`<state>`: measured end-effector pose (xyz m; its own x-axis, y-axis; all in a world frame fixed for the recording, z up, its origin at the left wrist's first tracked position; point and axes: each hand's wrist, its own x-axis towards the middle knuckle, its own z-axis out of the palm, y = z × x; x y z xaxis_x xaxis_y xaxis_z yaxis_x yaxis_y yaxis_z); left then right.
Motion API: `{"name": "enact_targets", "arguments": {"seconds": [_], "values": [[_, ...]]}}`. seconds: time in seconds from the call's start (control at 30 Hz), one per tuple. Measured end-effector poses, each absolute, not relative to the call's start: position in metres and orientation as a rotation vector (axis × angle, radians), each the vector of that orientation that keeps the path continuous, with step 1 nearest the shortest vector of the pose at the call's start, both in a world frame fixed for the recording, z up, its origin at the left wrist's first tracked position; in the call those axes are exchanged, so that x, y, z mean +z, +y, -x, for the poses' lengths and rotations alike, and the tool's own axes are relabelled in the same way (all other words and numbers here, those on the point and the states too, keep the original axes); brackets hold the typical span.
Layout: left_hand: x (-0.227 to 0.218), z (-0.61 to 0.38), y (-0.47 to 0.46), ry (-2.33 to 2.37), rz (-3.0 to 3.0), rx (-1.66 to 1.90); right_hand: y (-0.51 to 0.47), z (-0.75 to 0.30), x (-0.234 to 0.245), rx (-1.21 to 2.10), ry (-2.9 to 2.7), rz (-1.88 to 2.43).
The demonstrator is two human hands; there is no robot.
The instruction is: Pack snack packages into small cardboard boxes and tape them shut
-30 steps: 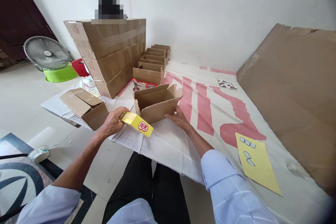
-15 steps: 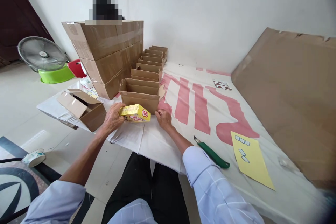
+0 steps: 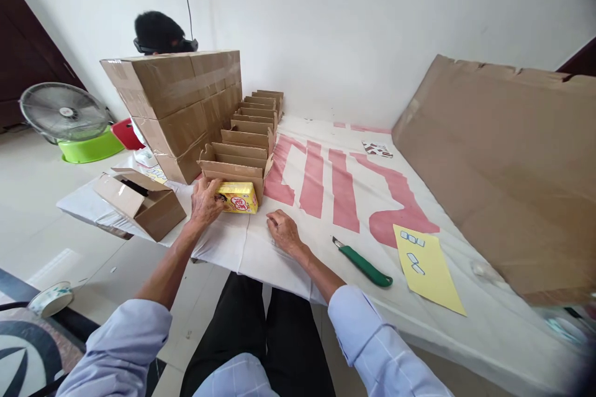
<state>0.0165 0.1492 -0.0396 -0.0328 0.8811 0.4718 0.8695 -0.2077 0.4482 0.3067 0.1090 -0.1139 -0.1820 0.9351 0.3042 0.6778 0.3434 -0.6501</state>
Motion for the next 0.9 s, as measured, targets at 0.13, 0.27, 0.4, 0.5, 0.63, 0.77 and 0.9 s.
{"name": "enact_targets", "arguments": {"seconds": [0.13, 0.27, 0.4, 0.5, 0.63, 0.77, 0.9], "values": [[-0.057, -0.019, 0.126, 2.024, -2.007, 1.282, 0.09, -0.311, -0.121, 0.434, -2.006, 1.382], [-0.088, -0.034, 0.097, 2.048, -1.712, 1.422, 0.089, -0.306, -0.12, 0.428, -2.042, 1.375], [-0.111, -0.052, 0.088, 1.963, -1.578, 1.321, 0.102, -0.282, -0.113, 0.462, -2.082, 1.349], [-0.11, -0.057, 0.099, 1.96, -1.54, 1.223, 0.109, -0.265, -0.11, 0.498, -2.121, 1.331], [-0.099, -0.057, 0.117, 1.957, -1.501, 1.152, 0.104, -0.266, -0.114, 0.497, -2.145, 1.291], [-0.093, -0.06, 0.134, 2.012, -1.476, 1.16, 0.091, -0.283, -0.126, 0.451, -2.089, 1.282], [-0.088, -0.067, 0.161, 2.059, -1.436, 1.155, 0.086, -0.292, -0.133, 0.419, -2.054, 1.264]]}}
